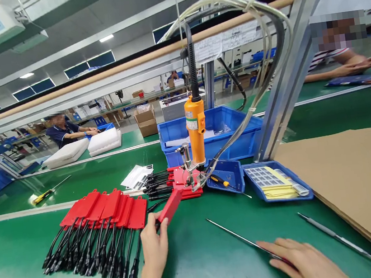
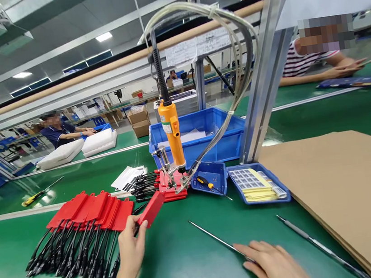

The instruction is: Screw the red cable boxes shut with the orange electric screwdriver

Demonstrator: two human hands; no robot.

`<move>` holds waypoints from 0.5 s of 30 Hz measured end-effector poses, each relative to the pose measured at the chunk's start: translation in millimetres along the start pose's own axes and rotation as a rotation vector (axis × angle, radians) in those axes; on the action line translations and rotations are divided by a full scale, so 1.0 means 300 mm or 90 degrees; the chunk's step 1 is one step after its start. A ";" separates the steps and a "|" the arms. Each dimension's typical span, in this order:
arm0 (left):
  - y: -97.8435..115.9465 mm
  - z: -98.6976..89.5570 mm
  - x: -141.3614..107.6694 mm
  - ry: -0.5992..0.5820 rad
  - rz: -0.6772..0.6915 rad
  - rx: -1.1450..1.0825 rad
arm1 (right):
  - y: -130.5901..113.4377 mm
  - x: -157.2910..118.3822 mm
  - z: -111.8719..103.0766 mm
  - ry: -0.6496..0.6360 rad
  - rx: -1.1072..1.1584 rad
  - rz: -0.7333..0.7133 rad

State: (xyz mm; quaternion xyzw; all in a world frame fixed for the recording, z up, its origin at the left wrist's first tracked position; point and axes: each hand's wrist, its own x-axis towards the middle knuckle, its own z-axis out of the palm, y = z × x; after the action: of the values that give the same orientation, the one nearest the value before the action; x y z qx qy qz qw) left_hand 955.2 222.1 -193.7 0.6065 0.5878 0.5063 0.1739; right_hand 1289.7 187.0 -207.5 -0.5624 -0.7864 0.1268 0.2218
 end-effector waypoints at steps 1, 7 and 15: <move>-0.004 -0.019 0.020 0.017 -0.006 0.001 | 0.014 0.036 -0.032 0.001 -0.012 -0.010; -0.036 -0.103 0.168 0.020 -0.038 -0.043 | -0.145 0.425 -0.226 0.145 0.217 -0.063; -0.057 -0.081 0.248 -0.063 -0.142 -0.164 | -0.270 0.752 -0.278 0.091 0.537 -0.215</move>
State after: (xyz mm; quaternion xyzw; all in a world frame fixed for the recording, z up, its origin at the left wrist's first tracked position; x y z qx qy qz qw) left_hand 911.0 283.2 -166.6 0.5344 0.5726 0.5243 0.3342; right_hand 1202.8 368.0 -52.0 -0.2944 -0.7294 0.3588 0.5026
